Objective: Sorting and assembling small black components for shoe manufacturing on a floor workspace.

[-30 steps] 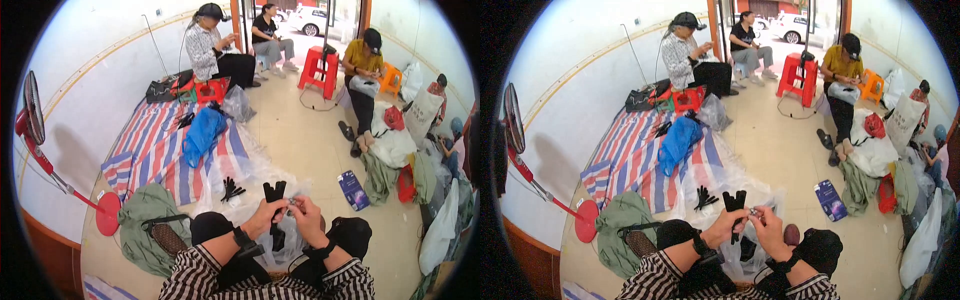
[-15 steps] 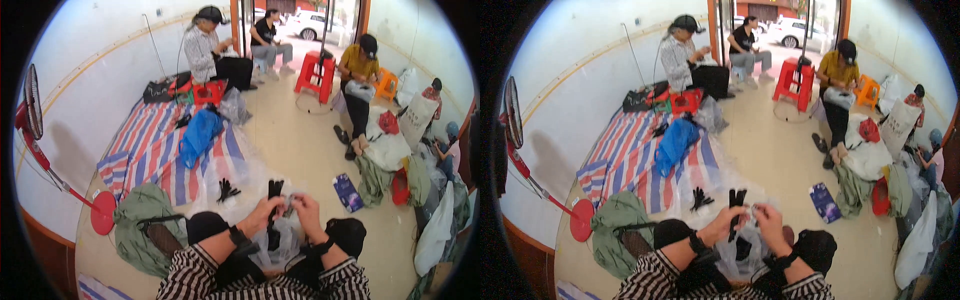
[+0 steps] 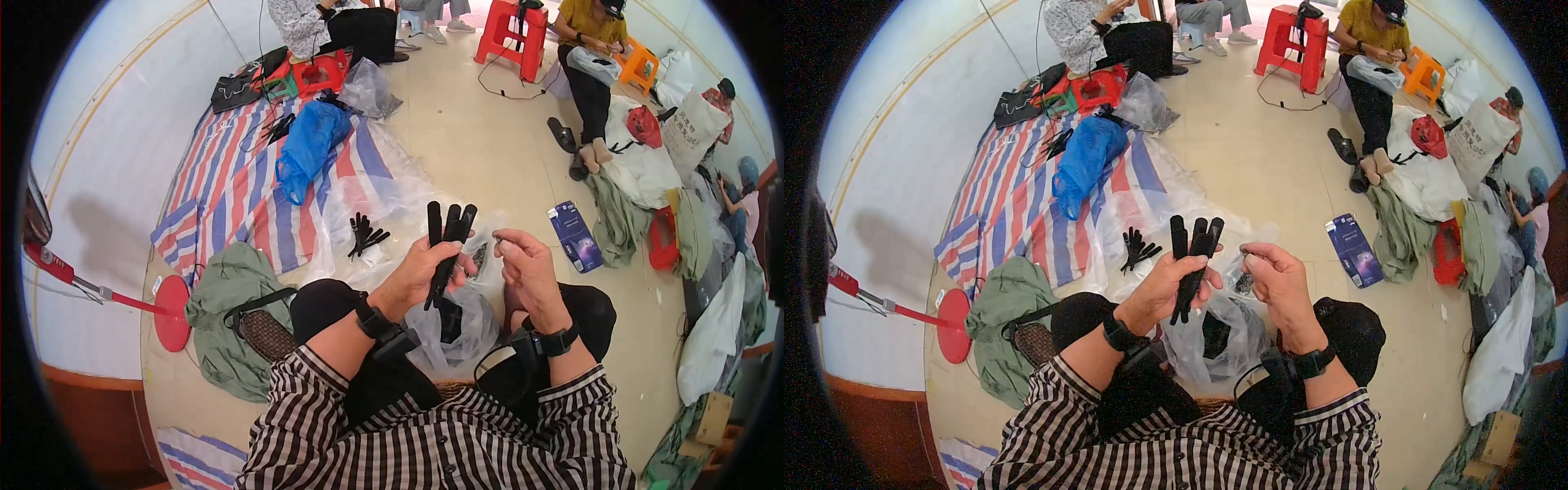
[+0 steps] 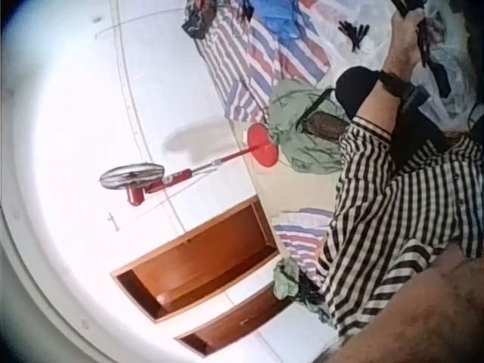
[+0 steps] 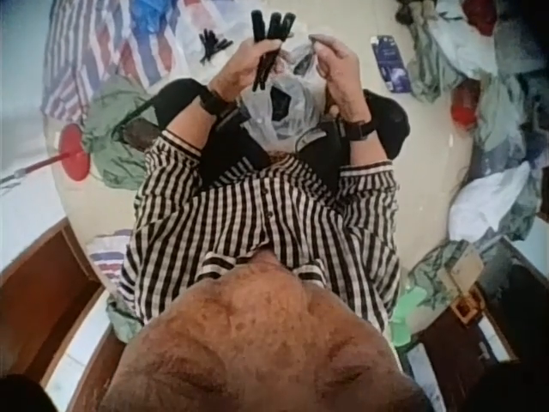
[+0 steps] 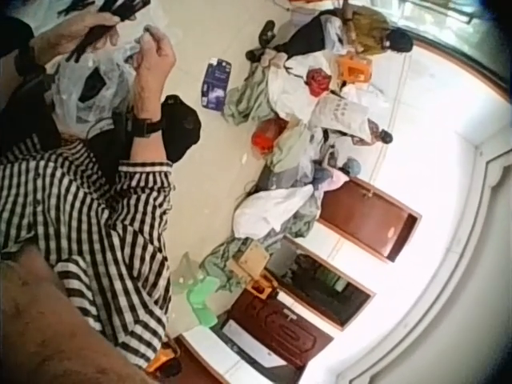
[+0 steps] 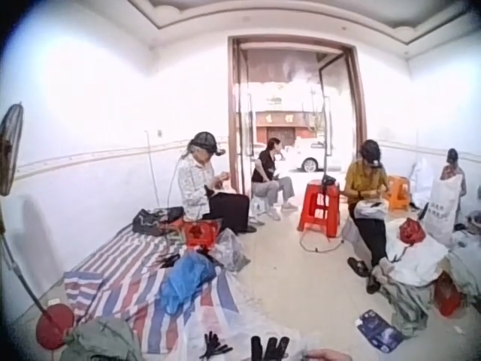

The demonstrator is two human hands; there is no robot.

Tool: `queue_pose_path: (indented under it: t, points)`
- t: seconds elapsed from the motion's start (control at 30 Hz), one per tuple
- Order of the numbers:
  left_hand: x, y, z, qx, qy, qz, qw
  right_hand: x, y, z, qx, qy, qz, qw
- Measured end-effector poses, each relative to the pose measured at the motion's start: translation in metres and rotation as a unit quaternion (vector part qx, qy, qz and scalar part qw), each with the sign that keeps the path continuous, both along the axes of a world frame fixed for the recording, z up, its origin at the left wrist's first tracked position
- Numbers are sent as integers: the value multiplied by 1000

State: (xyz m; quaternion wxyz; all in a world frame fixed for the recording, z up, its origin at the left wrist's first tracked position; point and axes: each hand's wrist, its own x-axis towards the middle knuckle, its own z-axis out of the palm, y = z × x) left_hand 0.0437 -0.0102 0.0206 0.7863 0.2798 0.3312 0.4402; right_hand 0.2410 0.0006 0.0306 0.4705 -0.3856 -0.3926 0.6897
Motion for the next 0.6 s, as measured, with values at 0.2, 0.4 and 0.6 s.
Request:
queue_pose_path:
  t: [0.2,0.4,0.6]
  points:
    - [0,-1,-7,23,18,-2,1000,2,2,2,5,9,-6,1000]
    - [5,-2,-6,3,56,-19,998,-2,-1,6,23,17,6,1000]
    - [9,-6,-1,-23,77,-72,994,2,7,1,49,-7,-33,998]
